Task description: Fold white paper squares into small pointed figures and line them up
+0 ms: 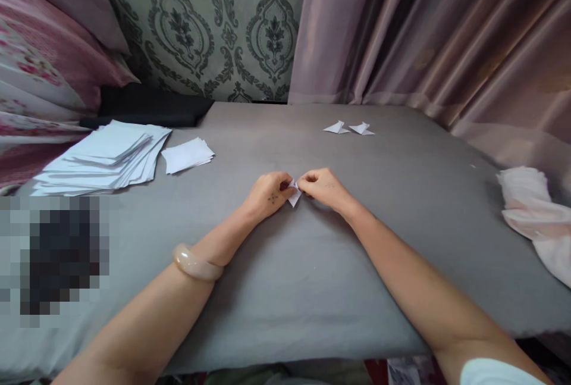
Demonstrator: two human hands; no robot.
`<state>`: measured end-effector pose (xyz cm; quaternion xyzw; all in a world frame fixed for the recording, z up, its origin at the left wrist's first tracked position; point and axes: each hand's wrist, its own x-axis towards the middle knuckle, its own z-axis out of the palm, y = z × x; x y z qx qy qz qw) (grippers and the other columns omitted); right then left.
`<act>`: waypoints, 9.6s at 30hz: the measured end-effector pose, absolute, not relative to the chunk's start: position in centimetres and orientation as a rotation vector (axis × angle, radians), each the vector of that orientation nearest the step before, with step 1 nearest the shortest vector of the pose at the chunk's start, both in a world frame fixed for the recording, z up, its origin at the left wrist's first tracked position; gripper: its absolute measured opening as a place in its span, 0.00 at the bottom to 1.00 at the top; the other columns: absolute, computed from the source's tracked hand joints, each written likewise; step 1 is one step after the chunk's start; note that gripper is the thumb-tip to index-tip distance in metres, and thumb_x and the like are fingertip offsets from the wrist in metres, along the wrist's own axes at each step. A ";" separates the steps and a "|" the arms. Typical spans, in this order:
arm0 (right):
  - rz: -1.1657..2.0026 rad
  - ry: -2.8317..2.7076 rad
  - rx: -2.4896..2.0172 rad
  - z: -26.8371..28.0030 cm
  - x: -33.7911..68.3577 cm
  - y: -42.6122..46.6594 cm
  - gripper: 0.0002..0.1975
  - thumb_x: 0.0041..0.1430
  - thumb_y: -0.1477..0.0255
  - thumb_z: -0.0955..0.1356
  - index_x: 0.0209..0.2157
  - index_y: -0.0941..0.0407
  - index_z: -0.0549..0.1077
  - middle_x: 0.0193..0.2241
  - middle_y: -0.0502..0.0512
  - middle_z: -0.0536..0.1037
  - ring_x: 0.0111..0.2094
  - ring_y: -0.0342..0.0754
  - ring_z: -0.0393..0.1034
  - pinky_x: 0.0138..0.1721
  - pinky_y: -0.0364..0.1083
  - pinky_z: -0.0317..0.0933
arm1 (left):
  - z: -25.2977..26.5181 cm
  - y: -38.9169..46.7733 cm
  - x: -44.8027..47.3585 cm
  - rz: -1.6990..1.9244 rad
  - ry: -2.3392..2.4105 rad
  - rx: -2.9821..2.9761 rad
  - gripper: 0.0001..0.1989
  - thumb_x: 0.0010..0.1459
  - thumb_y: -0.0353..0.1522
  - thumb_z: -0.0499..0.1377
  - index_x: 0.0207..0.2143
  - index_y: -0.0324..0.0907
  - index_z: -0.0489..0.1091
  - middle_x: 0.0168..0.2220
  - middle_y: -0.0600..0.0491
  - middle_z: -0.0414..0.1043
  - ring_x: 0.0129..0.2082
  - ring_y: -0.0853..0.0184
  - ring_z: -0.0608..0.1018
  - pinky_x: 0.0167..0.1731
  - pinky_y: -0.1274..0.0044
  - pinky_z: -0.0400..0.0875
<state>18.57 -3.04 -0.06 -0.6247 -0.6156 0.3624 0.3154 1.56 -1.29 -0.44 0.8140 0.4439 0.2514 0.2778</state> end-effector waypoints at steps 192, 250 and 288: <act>1.595 -1.110 -1.428 0.4 19.3 -2.4 0.12 0.45 0.66 0.74 0.23 0.60 0.73 0.22 0.48 0.69 0.18 0.34 0.55 0.14 0.37 0.42 | -0.1 -1.2 1.7 0.693 1.194 2.331 0.10 0.59 0.31 0.56 0.38 0.44 0.77 0.30 0.51 0.76 0.35 0.64 0.74 0.41 0.73 0.64; 1.106 -1.466 -1.489 0.7 19.8 -4.0 0.09 0.50 0.65 0.69 0.32 0.55 0.74 0.22 0.48 0.69 0.22 0.39 0.60 0.21 0.40 0.53 | -0.5 -0.8 1.4 0.859 1.145 2.104 0.10 0.56 0.35 0.59 0.35 0.44 0.80 0.31 0.51 0.78 0.32 0.66 0.78 0.33 0.78 0.69; 0.507 -1.972 -1.464 -1.0 19.5 -4.3 0.05 0.53 0.75 0.66 0.34 0.55 0.72 0.33 0.51 0.72 0.27 0.41 0.65 0.32 0.42 0.58 | 0.4 -0.9 1.5 0.725 1.182 2.234 0.08 0.58 0.33 0.58 0.34 0.48 0.78 0.33 0.52 0.79 0.42 0.60 0.75 0.54 0.62 0.53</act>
